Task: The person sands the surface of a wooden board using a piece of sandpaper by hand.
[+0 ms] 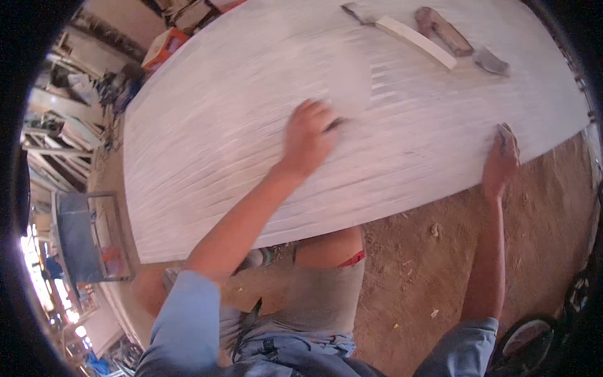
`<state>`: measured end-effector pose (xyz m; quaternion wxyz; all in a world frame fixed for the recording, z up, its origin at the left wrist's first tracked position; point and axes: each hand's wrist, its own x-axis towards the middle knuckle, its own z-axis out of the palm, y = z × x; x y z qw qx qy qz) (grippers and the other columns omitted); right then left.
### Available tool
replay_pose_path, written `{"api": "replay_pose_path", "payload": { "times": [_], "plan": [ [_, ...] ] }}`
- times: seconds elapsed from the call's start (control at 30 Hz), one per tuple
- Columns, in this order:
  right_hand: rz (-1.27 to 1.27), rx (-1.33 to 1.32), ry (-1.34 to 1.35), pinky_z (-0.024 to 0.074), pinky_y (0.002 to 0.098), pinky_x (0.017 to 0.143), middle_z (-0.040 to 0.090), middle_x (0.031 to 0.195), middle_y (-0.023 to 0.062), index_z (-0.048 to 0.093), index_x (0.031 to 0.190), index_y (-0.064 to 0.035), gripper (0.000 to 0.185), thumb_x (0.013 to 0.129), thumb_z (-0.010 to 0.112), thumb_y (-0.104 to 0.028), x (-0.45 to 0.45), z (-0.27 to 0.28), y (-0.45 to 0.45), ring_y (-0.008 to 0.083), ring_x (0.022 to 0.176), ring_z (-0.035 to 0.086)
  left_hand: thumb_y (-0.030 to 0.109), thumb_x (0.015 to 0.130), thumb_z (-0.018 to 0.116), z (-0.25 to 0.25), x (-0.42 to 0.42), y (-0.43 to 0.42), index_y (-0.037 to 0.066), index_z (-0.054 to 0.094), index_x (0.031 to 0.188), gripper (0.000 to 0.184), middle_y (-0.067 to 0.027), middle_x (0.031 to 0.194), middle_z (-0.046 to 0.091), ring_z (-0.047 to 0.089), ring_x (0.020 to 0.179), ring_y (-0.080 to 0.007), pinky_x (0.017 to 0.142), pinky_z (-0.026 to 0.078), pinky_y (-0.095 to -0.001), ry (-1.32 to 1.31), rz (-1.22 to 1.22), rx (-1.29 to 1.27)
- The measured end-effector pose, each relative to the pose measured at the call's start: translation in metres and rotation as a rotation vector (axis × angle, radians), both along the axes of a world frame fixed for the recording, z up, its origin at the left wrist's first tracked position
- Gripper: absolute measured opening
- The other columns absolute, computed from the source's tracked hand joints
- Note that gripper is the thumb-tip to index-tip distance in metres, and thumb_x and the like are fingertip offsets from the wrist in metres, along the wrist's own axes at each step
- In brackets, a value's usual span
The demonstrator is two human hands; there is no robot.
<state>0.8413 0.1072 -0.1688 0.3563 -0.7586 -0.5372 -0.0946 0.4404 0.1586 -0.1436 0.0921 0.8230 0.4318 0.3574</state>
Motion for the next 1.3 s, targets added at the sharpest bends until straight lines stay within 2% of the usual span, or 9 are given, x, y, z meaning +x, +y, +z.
{"api": "replay_pose_path", "payload": {
  "times": [0.13, 0.2, 0.33, 0.47, 0.57, 0.87, 0.97, 1.17, 1.3],
  "plan": [
    [0.052, 0.079, 0.029, 0.0453, 0.0392, 0.103, 0.065, 0.127, 0.0105, 0.066, 0.119, -0.0045, 0.027, 0.098, 0.053, -0.015, -0.001, -0.002, -0.001, 0.0291, 0.120, 0.058, 0.013, 0.079, 0.067, -0.008, 0.129, 0.054, 0.005, 0.063, 0.072, 0.012, -0.0142, 0.086, 0.064, 0.061, 0.090, -0.0336, 0.082, 0.048, -0.0443, 0.005, -0.043, 0.062],
    [0.000, 0.043, -0.013, 0.0452, 0.0395, 0.103, 0.065, 0.126, 0.0107, 0.066, 0.119, -0.0046, 0.027, 0.097, 0.054, -0.015, -0.002, 0.001, -0.002, 0.0296, 0.120, 0.058, 0.005, 0.077, 0.060, -0.004, 0.155, 0.067, 0.006, 0.071, 0.083, 0.012, -0.0113, 0.089, 0.064, 0.061, 0.097, -0.0299, 0.087, 0.047, -0.0426, 0.043, -0.026, 0.047],
    [0.003, 0.031, 0.007, 0.0446, 0.0408, 0.102, 0.064, 0.126, 0.0111, 0.065, 0.119, -0.0050, 0.028, 0.096, 0.055, -0.017, -0.007, 0.008, -0.001, 0.0307, 0.119, 0.057, 0.016, 0.081, 0.068, 0.000, 0.054, 0.039, 0.011, 0.072, 0.089, 0.010, -0.0106, 0.091, 0.064, 0.060, 0.092, -0.0295, 0.086, 0.046, -0.0440, 0.138, -0.168, -0.033],
    [-0.009, 0.016, 0.088, 0.0443, 0.0405, 0.102, 0.063, 0.127, 0.0098, 0.065, 0.118, -0.0050, 0.028, 0.095, 0.055, -0.017, -0.009, 0.011, -0.003, 0.0297, 0.120, 0.057, 0.004, 0.076, 0.072, 0.025, -0.090, -0.015, 0.006, 0.070, 0.088, 0.013, -0.0086, 0.086, 0.064, 0.060, 0.086, -0.0278, 0.081, 0.046, -0.0401, 0.324, -0.026, -0.056],
    [-0.110, -0.041, 0.022, 0.0440, 0.0404, 0.103, 0.062, 0.129, 0.0093, 0.066, 0.117, -0.0050, 0.027, 0.095, 0.056, -0.016, -0.015, 0.014, 0.000, 0.0286, 0.121, 0.056, 0.003, 0.074, 0.073, 0.024, -0.089, -0.017, 0.007, 0.070, 0.087, 0.015, -0.0067, 0.085, 0.064, 0.059, 0.084, -0.0258, 0.078, 0.045, -0.0383, 0.288, -0.010, -0.085],
    [-0.028, 0.037, 0.050, 0.0410, 0.0421, 0.105, 0.064, 0.126, 0.0113, 0.067, 0.115, -0.0056, 0.027, 0.091, 0.055, -0.010, -0.008, 0.009, -0.001, 0.0322, 0.121, 0.056, 0.009, 0.077, 0.067, -0.010, 0.202, 0.082, 0.006, 0.070, 0.088, 0.012, -0.0166, 0.090, 0.066, 0.063, 0.089, -0.0349, 0.082, 0.050, -0.0450, -0.073, -0.175, 0.079],
    [-0.018, 0.035, 0.033, 0.0394, 0.0419, 0.106, 0.064, 0.126, 0.0109, 0.067, 0.115, -0.0064, 0.027, 0.091, 0.056, -0.009, -0.007, 0.009, -0.002, 0.0311, 0.122, 0.055, 0.008, 0.077, 0.066, -0.010, 0.228, 0.090, 0.006, 0.071, 0.085, 0.010, -0.0175, 0.088, 0.066, 0.063, 0.086, -0.0354, 0.079, 0.050, -0.0450, -0.028, -0.127, 0.056],
    [-0.050, 0.042, 0.082, 0.0392, 0.0418, 0.106, 0.065, 0.125, 0.0096, 0.067, 0.114, -0.0065, 0.026, 0.090, 0.058, -0.007, -0.014, 0.015, -0.004, 0.0302, 0.121, 0.055, 0.011, 0.077, 0.072, 0.010, 0.004, 0.022, 0.002, 0.067, 0.086, 0.014, -0.0129, 0.085, 0.062, 0.058, 0.084, -0.0320, 0.079, 0.046, -0.0429, 0.203, -0.188, 0.015],
    [-0.021, 0.054, 0.067, 0.0417, 0.0417, 0.105, 0.065, 0.123, 0.0097, 0.066, 0.114, -0.0048, 0.024, 0.092, 0.057, -0.008, -0.008, 0.010, -0.001, 0.0302, 0.121, 0.055, -0.001, 0.074, 0.072, 0.028, -0.194, -0.057, 0.001, 0.067, 0.092, 0.018, -0.0138, 0.089, 0.063, 0.060, 0.090, -0.0321, 0.082, 0.048, -0.0413, 0.322, 0.121, -0.169]
  ]
}}
